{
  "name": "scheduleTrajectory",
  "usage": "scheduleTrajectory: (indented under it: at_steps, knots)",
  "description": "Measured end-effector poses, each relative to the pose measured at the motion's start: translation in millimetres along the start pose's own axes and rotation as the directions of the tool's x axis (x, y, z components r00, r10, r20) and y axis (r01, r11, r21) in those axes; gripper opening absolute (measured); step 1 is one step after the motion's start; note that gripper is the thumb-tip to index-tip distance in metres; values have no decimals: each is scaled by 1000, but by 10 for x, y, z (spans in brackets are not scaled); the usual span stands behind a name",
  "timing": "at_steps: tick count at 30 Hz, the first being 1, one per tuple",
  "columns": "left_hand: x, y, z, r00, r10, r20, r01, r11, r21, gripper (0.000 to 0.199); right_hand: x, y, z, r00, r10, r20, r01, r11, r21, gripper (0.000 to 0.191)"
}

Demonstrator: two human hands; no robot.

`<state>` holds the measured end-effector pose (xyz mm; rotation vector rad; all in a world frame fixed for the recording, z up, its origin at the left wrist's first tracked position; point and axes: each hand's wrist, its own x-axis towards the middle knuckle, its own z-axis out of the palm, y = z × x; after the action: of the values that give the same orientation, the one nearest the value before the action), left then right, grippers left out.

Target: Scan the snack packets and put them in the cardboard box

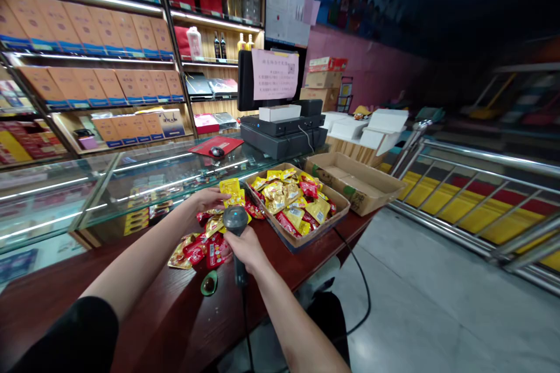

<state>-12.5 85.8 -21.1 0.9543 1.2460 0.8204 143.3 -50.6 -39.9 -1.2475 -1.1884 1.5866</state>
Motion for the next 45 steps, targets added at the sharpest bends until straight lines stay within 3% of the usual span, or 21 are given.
scheduleTrajectory:
  at_steps: [8,14,18,20,22,26,29,34,40,45]
  knots:
    - [-33,-11,43,999,2,-44,-1,1000,30,21,-24,-29,2,999,37,-22,-37,999,20,9]
    - [-12,-41,9,999,34,0,-34,999,20,25,-11,-16,5,999,36,-18,-35,998,49,8]
    - [-32,-78,-46,997,-25,74,26,1000,-16,31,90,-28,-90,982,-145,-122,159,980,116,11]
    - [-68,-102,-52,993,-48,104,52,998,-30,31,176,-84,-161,966,-176,-190,204,969,141,16]
    - [-109,-122,-39,991,-65,121,68,997,-21,29,281,-169,-234,973,-101,-205,143,969,200,18]
    - [-129,-104,25,989,-81,123,84,996,-17,26,504,-362,-378,987,104,-123,-57,940,337,14]
    - [-43,-6,115,991,-52,127,59,997,-55,23,633,-523,-522,982,171,-76,-127,905,405,9]
    - [228,356,457,989,30,147,-10,990,-138,14,772,-911,-927,984,134,-117,-73,904,422,8]
    - [587,893,1175,961,67,268,-26,988,-154,10,923,-1359,-1634,962,108,-250,1,916,400,9]
    - [856,988,1645,957,94,274,-68,992,-103,13,903,-1468,-2113,951,85,-296,35,925,378,3]
